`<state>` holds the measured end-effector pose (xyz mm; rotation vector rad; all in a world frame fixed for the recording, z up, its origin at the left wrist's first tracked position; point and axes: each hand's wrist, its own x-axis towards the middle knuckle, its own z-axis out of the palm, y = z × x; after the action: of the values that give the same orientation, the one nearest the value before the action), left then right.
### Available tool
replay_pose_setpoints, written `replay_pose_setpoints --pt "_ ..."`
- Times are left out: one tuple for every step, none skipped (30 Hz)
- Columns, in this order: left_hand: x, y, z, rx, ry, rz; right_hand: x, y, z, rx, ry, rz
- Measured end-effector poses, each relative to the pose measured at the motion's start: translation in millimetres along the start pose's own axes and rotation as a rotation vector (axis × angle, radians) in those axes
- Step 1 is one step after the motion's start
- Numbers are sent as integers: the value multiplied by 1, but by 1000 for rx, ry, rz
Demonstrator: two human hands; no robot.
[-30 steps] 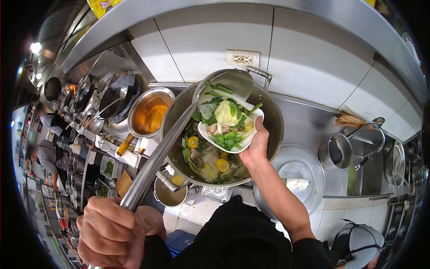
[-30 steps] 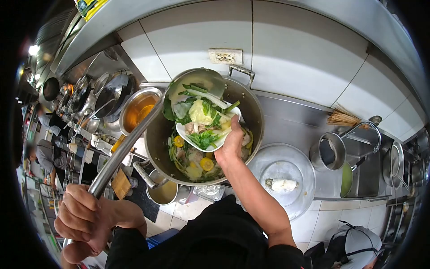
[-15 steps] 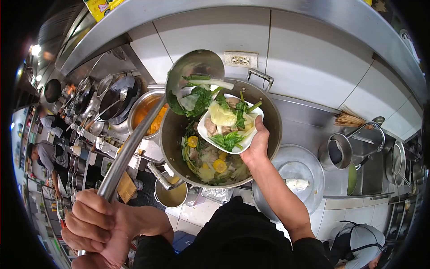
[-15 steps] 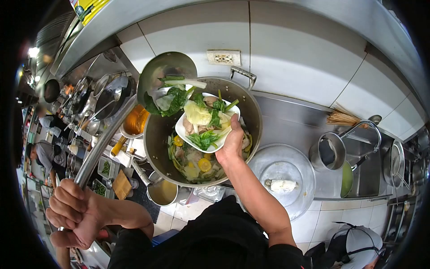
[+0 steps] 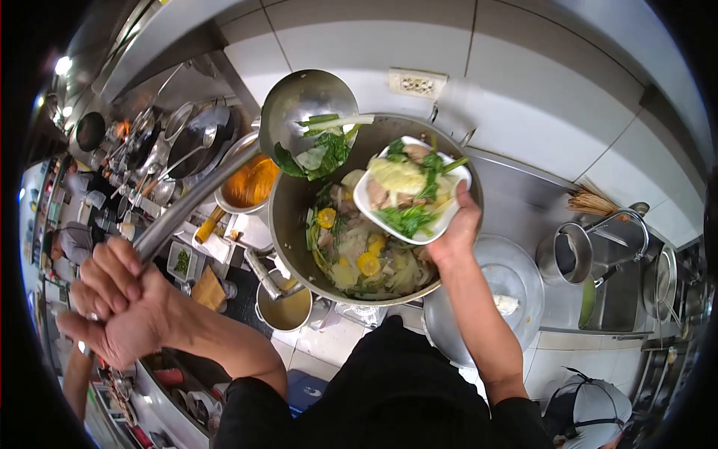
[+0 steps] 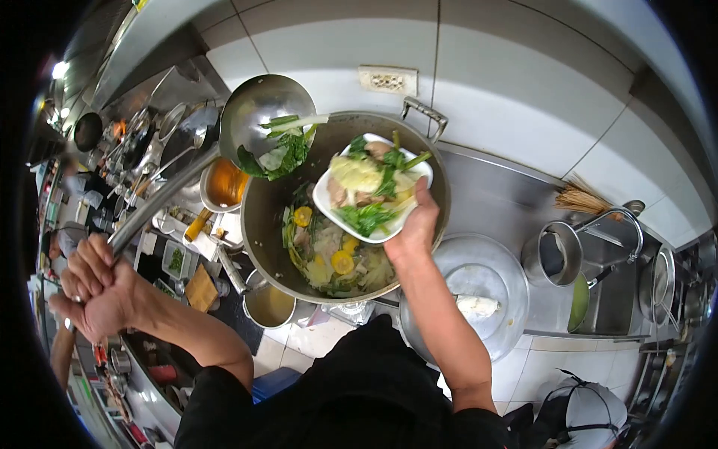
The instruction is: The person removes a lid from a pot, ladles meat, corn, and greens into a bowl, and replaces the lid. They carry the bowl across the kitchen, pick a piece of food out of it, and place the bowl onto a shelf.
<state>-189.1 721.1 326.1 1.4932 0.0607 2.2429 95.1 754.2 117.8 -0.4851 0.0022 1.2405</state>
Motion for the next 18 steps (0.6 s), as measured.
replay_pose_setpoints --pt "3 -6 -7 8 -33 -28 4 -4 -3 6 -6 -4" --pt "3 -14 -8 43 -48 -38 9 -7 -9 28 -19 -17" --pt "2 -22 -13 18 -149 -75 13 -10 -12 42 -27 -23" --pt "0 -29 -18 -9 -248 -112 15 -12 -14 56 -36 -30" --pt "-5 -39 -19 -12 -289 -135 16 -15 -16 45 -32 -34" --pt "-12 -50 -16 -18 -329 -158 15 -18 -13 34 -28 -40" --pt "-18 -57 -17 -25 -370 -183 15 -19 -12 23 -23 -48" --pt "-23 -63 -21 -41 -395 -220 17 -19 -13 33 -42 -41" --pt "-29 -70 -24 -63 -418 -260 18 -19 -16 43 -58 -39" --pt "-34 -75 -25 -88 -439 -302 20 -21 -19 48 -72 -39" --pt "-39 -79 -28 -94 -455 -322 23 -21 -23 22 -66 -38" --pt "-44 -82 -28 -95 -431 -343 23 -21 -24 16 -61 -48" --pt "-51 -83 -27 -94 -404 -363 22 -21 -23 8 -57 -55" --pt "-59 -83 -27 -89 -374 -381 22 -21 -22 -3 -55 -58" --pt "-68 -82 -29 -100 -358 -400 21 -21 -22 -16 -41 -65" --pt "-77 -80 -28 -104 -347 -422 20 -20 -23 -29 -29 -70" --pt "-86 -77 -27 -109 -338 -441 20 -20 -22 -40 -20 -76" --pt "-93 -75 -28 -113 -330 -460 19 -20 -21 -53 -10 -80"
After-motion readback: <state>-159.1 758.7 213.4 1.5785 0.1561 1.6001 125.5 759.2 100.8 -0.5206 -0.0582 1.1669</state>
